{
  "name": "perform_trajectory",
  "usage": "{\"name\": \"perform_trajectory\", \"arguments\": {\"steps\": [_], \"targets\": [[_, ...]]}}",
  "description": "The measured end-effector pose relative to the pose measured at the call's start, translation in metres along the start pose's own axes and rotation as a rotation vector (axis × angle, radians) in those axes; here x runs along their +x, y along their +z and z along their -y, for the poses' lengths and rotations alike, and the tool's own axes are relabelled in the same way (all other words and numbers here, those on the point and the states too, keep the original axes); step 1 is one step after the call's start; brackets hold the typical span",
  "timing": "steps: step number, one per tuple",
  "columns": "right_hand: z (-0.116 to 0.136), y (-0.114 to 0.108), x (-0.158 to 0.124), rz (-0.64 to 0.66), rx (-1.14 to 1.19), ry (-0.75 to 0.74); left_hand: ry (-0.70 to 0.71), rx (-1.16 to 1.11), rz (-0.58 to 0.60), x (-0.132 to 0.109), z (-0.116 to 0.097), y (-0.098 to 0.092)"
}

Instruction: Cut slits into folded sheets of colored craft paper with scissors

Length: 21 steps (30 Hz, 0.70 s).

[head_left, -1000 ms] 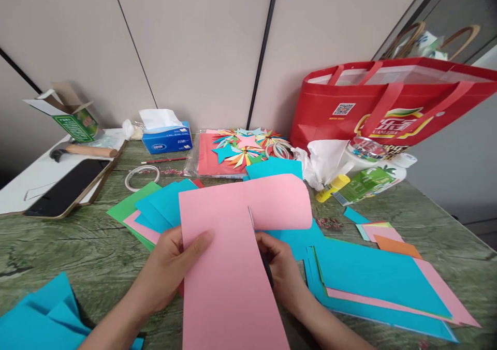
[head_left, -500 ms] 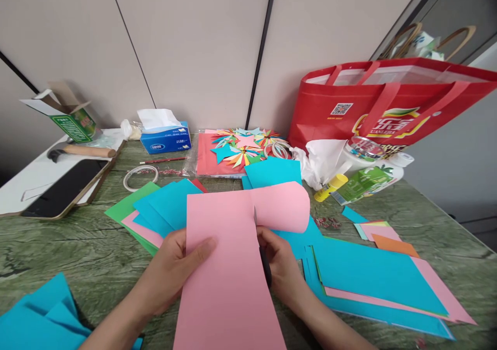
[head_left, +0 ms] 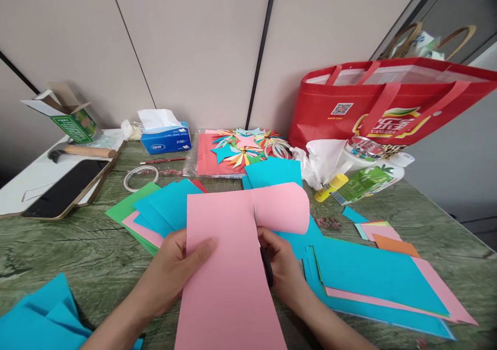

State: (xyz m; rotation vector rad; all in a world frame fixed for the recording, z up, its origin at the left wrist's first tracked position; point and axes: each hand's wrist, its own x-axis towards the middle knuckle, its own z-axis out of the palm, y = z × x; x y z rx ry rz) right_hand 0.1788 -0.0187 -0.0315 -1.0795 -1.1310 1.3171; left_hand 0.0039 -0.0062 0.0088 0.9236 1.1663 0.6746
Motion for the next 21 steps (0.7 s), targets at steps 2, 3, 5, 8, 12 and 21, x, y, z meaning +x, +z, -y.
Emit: {"name": "perform_trajectory", "arguments": {"steps": [2,3,5,8,12,21], "targets": [[0.0002,0.0005,-0.0001,-0.011,-0.005,0.001,-0.003,0.002,0.003,0.0006,0.0008,-0.0006],[0.0004,0.0008,-0.0002,-0.012,-0.005,0.002,-0.005,0.000,0.011,0.0009,0.0010,-0.0008],[0.0005,0.0010,-0.0003,-0.008,-0.002,0.006,-0.004,-0.006,0.023,0.0013,0.0013,-0.0010],[-0.0004,0.0002,-0.0005,-0.001,0.004,0.011,0.001,-0.007,0.028,0.0012,0.0013,-0.0009],[-0.0019,-0.0006,-0.0008,-0.013,-0.004,0.007,0.009,-0.006,0.023,0.0001,0.0011,-0.0006],[0.0007,0.0006,-0.0013,-0.037,-0.031,0.025,0.010,-0.007,0.025,-0.0022,0.0001,-0.0010]]}}
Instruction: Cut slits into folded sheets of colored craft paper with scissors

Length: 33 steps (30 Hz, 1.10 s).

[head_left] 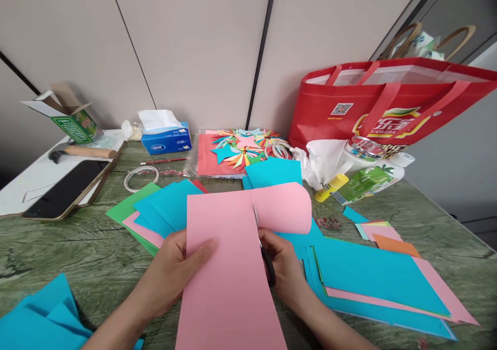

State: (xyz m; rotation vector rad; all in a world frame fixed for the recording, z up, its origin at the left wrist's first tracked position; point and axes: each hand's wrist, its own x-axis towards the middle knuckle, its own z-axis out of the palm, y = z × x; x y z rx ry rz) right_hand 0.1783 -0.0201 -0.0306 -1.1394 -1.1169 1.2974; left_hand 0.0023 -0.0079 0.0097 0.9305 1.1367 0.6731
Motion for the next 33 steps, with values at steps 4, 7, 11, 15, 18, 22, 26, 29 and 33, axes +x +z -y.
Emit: {"name": "perform_trajectory", "arguments": {"steps": [4,7,11,15,18,22,26,29,33], "targets": [[0.0013,-0.0005,-0.0003,-0.006,-0.018,0.020,0.004,0.003,0.008,0.0001,-0.0002,0.0001],[0.0010,-0.0006,-0.0001,0.001,-0.022,0.034,0.002,0.005,0.003,0.0014,0.0006,0.0002],[-0.0012,-0.0008,0.0011,0.011,0.019,0.012,0.010,0.037,0.000,0.0028,0.0012,-0.0002],[-0.0032,-0.0022,0.0027,0.007,0.007,-0.039,0.023,0.126,0.029,0.0031,0.0016,-0.0007],[-0.0048,-0.0036,0.0033,0.012,0.000,-0.052,0.018,0.140,0.047,0.0031,0.0023,-0.0010],[-0.0060,-0.0043,0.0036,0.022,0.016,-0.065,0.017,0.133,0.054,0.0019,0.0028,-0.0009],[-0.0055,-0.0033,0.0036,0.006,-0.001,-0.069,0.014,0.128,0.052,0.0005,0.0016,0.0003],[-0.0051,-0.0027,0.0035,0.000,-0.016,-0.067,0.010,0.118,0.055,0.0005,0.0008,0.0007],[-0.0059,-0.0034,0.0039,-0.001,-0.024,-0.078,0.014,0.130,0.063,0.0009,0.0006,0.0004]]}}
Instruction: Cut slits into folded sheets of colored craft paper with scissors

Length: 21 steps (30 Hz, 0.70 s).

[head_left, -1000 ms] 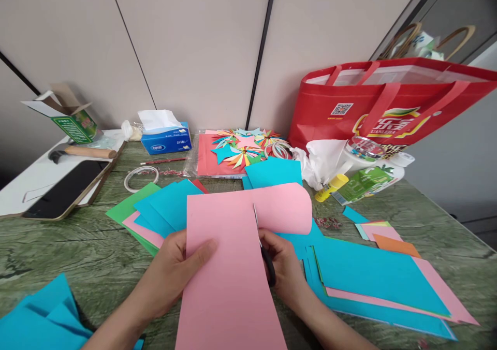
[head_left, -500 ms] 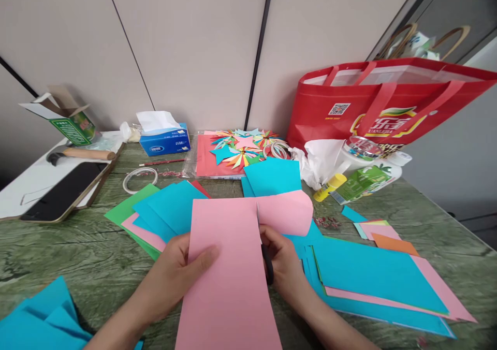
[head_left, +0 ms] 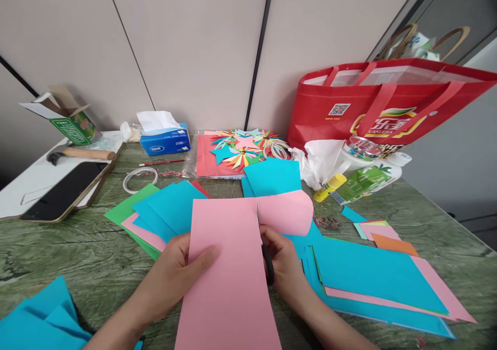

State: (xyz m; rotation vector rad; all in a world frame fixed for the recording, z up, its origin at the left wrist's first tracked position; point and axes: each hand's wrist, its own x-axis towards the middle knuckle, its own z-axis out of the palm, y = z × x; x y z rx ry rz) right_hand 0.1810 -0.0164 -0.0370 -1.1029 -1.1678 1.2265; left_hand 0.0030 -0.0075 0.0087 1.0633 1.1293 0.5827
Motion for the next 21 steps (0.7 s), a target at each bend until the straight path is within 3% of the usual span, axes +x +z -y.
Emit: {"name": "perform_trajectory", "arguments": {"steps": [21], "targets": [[0.0027,0.0011,-0.0003,-0.041,0.032,0.052,-0.005,-0.009,-0.002,-0.0002,0.0013,-0.0006]]}}
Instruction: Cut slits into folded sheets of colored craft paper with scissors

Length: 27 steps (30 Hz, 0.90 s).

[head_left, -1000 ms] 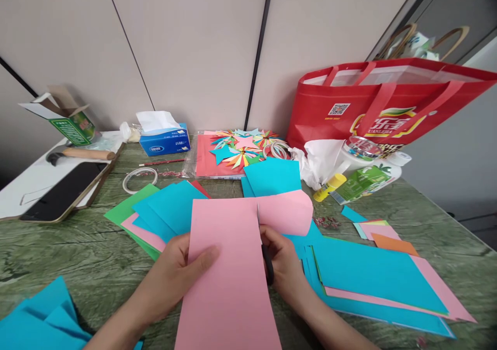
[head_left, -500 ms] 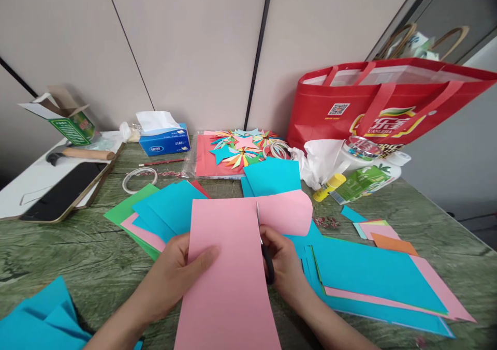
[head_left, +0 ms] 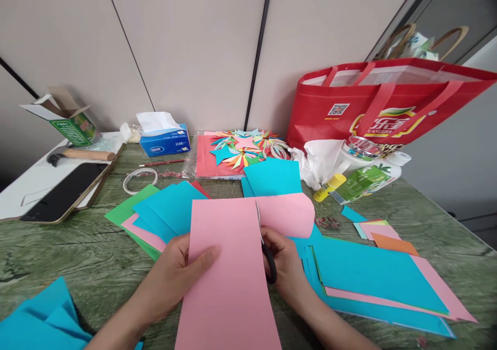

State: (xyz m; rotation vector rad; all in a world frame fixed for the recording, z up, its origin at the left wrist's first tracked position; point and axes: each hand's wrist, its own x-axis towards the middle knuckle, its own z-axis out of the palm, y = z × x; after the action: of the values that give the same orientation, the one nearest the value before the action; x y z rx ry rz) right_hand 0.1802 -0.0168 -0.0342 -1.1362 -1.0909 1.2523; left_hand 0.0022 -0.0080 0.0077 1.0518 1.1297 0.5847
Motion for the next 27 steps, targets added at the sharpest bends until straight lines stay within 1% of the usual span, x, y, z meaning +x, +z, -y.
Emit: {"name": "perform_trajectory", "arguments": {"steps": [7,14,20,22,23,25,27], "targets": [[0.000,-0.003,0.002,0.035,0.015,-0.008,-0.011,0.037,0.010,-0.001,-0.002,0.001],[-0.002,-0.004,0.002,0.019,-0.009,-0.020,-0.020,0.058,0.032,-0.002,-0.004,0.002],[0.005,-0.002,0.001,-0.004,-0.049,0.000,0.006,0.046,0.035,0.001,-0.002,0.000],[0.009,-0.002,0.001,0.012,-0.046,0.023,0.020,0.023,-0.019,0.003,-0.001,-0.001],[0.010,-0.003,0.000,0.025,-0.041,0.034,0.029,0.009,-0.070,0.004,-0.001,-0.002],[0.012,-0.003,-0.001,0.062,-0.021,0.049,0.063,0.012,-0.201,0.006,-0.002,-0.003],[0.013,-0.002,-0.003,0.105,0.015,0.057,0.114,0.081,-0.334,0.008,-0.003,-0.004]]}}
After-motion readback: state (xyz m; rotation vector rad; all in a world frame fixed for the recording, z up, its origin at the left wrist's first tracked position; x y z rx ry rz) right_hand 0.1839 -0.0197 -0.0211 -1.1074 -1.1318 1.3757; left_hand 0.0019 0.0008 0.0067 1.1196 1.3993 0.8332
